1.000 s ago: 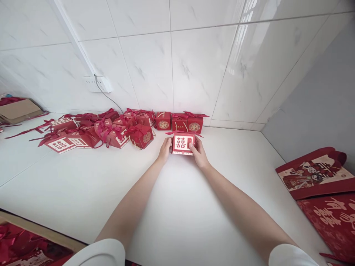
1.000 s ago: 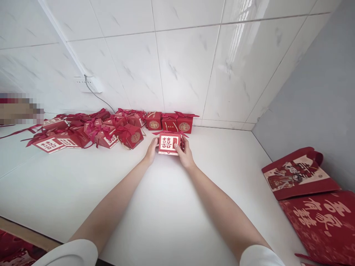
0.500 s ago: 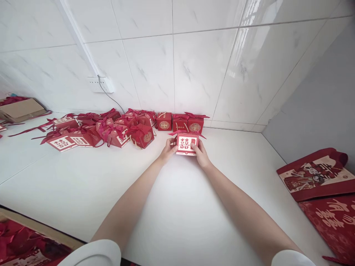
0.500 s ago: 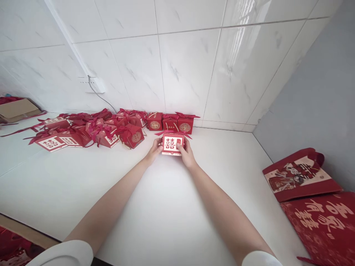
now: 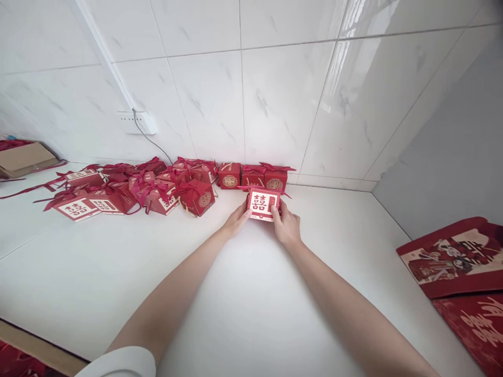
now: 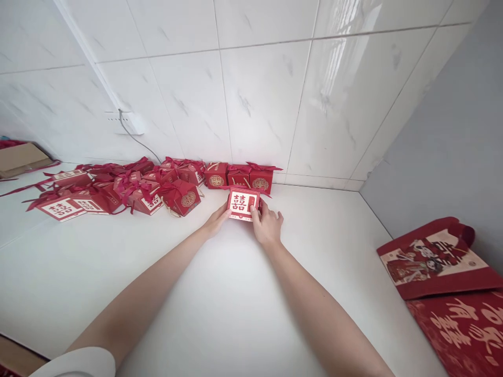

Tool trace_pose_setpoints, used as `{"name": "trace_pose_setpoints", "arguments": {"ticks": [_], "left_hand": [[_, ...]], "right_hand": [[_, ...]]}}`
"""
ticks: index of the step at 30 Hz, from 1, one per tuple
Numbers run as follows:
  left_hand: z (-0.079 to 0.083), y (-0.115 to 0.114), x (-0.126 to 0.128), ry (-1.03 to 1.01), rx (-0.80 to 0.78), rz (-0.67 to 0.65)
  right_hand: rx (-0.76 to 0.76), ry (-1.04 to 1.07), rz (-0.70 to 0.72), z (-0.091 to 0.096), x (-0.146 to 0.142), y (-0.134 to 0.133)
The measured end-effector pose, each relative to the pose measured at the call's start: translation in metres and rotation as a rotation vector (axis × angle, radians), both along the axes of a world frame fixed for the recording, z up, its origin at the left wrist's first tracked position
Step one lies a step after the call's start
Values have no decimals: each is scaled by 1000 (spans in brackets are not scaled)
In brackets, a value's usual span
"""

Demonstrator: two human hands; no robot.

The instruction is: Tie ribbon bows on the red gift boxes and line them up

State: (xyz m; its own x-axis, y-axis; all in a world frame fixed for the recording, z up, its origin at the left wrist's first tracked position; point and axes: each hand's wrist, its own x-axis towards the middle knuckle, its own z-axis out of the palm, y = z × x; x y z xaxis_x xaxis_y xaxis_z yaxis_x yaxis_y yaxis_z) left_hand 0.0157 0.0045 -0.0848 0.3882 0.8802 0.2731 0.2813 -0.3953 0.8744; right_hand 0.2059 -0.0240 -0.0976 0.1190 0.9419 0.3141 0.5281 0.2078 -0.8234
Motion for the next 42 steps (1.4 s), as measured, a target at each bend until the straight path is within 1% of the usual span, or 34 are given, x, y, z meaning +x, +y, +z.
{"name": "trace_pose_setpoints", "arguments": {"ticks": [2,3,6,8,12,17,20,23,24,25,26,28,29,30,31,33,36,38,40,42], "left_hand": [[-2,4,-2,-24,-20,-28],[-2,5,-3,-37,-25,-31],[-5,7,-6,-62,-46,-24],[-6,7,-6,-78,-66,-42],[-7,8,-5,-115,-68,-61],[-7,7,-7,-95,-69,-47],[-9,9,-8,-124,-80,-54],[-12,12,-8,-154,-105,-89],[-13,12,-8,-149,-94,-64],[-14,12,-7,-128,-58,-3],[-14,11,-7,-87,9,88],[-13,6,-5,45,192,286],[-11,2,-4,126,275,346],[-9,-2,-2,209,334,361],[-7,-6,0,283,368,342],[-4,-12,4,380,376,255],[-6,-15,9,401,332,136],[-9,-12,9,383,273,136],[-12,-9,8,385,209,183],[-13,-6,6,406,179,190]], "right_hand": [[-25,-52,-33,-2,0,2],[-39,-43,-29,-2,0,2],[-85,69,46,0,2,2],[-120,155,82,2,5,0],[-161,227,71,5,7,-3],[-169,231,55,3,8,-2],[-159,260,60,1,8,-1],[-88,309,61,0,5,-1],[-57,316,48,-1,5,-1],[-31,314,25,-2,4,0],[-14,304,-8,-3,3,0],[-4,271,-86,-7,2,2],[-3,254,-119,-9,2,4],[1,238,-142,-11,1,5],[10,225,-154,-13,1,6],[33,209,-135,-15,1,7],[40,228,-19,-13,2,5],[40,254,44,-9,2,3],[31,284,57,-5,3,0],[3,320,63,-3,5,-1]]}}
